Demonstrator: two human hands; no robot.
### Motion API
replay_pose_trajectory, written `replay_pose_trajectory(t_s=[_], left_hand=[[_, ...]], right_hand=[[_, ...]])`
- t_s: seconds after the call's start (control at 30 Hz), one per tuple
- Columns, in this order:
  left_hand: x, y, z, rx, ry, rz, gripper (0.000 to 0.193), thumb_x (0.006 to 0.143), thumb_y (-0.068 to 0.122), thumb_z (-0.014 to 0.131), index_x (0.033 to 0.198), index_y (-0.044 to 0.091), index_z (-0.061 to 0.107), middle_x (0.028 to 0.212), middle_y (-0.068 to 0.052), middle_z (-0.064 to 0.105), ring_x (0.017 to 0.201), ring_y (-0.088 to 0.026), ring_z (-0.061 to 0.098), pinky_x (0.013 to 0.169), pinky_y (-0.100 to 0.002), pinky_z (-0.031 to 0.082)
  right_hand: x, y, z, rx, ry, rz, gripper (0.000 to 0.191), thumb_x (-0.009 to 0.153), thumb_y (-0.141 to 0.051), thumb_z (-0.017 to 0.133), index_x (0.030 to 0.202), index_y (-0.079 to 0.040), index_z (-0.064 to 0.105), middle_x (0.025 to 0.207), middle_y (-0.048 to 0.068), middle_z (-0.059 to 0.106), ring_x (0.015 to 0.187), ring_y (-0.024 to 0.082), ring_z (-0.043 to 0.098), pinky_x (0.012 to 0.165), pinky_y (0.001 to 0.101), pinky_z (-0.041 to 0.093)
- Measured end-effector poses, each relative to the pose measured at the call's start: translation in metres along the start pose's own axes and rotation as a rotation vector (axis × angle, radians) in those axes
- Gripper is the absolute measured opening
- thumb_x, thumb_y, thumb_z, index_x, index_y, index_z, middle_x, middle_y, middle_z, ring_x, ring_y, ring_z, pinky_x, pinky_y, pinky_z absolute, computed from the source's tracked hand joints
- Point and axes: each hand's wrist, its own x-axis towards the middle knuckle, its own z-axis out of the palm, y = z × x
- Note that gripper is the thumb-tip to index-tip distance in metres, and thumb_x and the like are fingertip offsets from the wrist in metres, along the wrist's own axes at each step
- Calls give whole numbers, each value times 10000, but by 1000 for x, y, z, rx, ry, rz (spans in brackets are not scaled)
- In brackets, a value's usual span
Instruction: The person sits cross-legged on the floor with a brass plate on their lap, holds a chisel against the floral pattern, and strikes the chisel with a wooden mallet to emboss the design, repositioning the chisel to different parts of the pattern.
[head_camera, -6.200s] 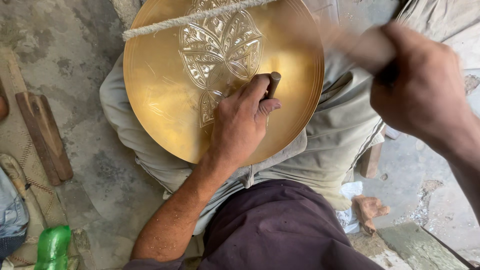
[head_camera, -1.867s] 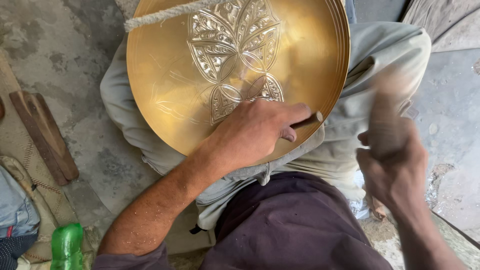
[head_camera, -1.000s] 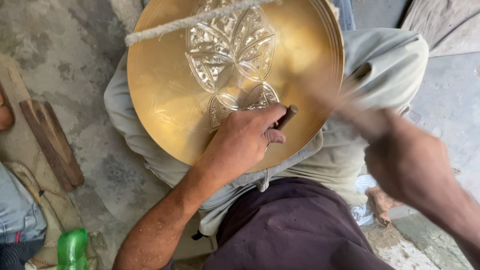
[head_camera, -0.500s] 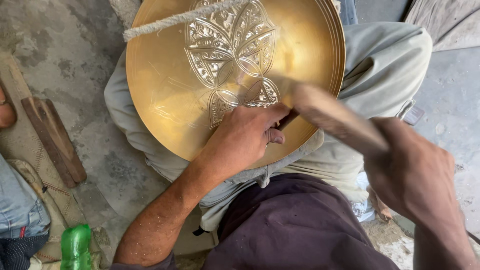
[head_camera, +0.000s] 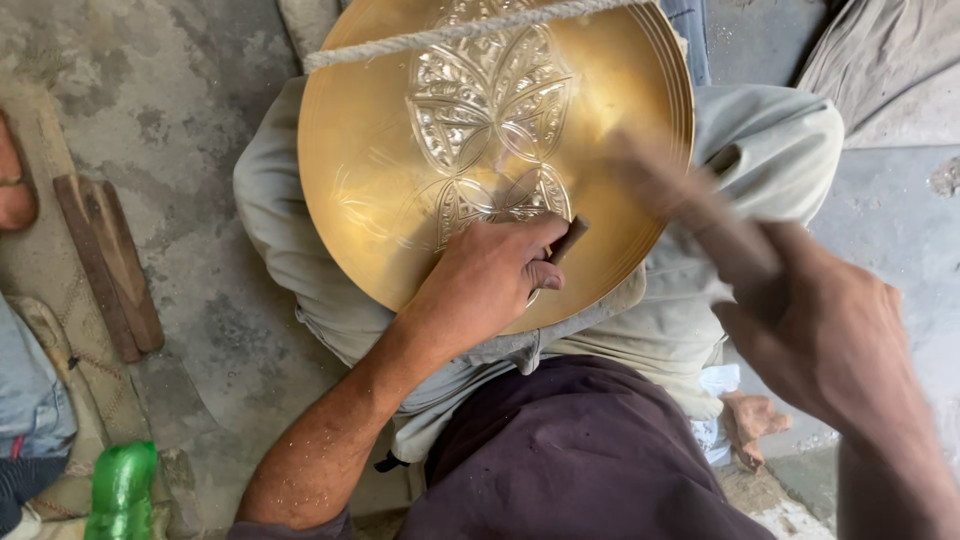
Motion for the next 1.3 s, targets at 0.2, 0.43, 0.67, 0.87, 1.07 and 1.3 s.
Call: replay_pose_trajectory(t_s=[0.2, 0.43, 0.67, 0.87, 1.07, 1.3], left_hand=[[-15, -10, 2, 76, -22, -28, 217, 904, 214, 751, 1032, 76, 643, 758, -84, 715, 729, -240, 744, 662, -441, 541], [-49, -5, -3, 17, 57, -12, 140, 944, 152, 709, 1058, 82, 667, 817, -44, 752, 751, -178, 755, 669, -402, 550], [-183, 4, -8, -356, 857, -86, 170, 1065, 107, 684, 1105, -19, 577, 945, -59, 702, 863, -92, 730, 766, -243, 645], [-228, 16, -3, -241, 1003, -338, 263, 1002, 117, 692, 1191, -32, 586, 907, -73, 736, 789, -114, 733, 683, -253, 620], [-190, 24, -5, -242, 1043, -194, 183, 1075, 84, 637, 1101, -17, 486, 962, -75, 713, 877, -136, 796, 726, -256, 695], [-130, 14, -11, 45, 1056, -251, 315, 1029, 155, 687, 1185, -27, 483, 866, -127, 682, 775, -274, 723, 665, -392, 558]], right_hand=[[-9, -7, 13, -355, -352, 61, 386, 957, -171, 610, 1333, -127, 536, 789, 75, 697, 537, 225, 700, 533, 370, 607], [-51, -32, 32, -9, 96, -88, 538, 751, -49, 773, 1256, -20, 590, 842, 186, 730, 702, 304, 710, 649, 453, 558], [-96, 3, 49, 734, 527, 110, 504, 819, -94, 822, 1242, 10, 567, 1042, 121, 720, 893, 203, 701, 795, 327, 578], [-101, 12, 64, 688, 450, 204, 461, 816, -87, 827, 1203, 38, 611, 1041, 118, 722, 903, 205, 690, 799, 340, 550], [-99, -11, 35, 540, 336, 229, 517, 801, -114, 821, 1231, 44, 581, 1019, 157, 730, 887, 268, 713, 805, 391, 575], [-57, -64, -24, 458, 161, 40, 549, 836, -165, 754, 1328, 12, 587, 1128, 173, 744, 955, 299, 749, 834, 446, 613]])
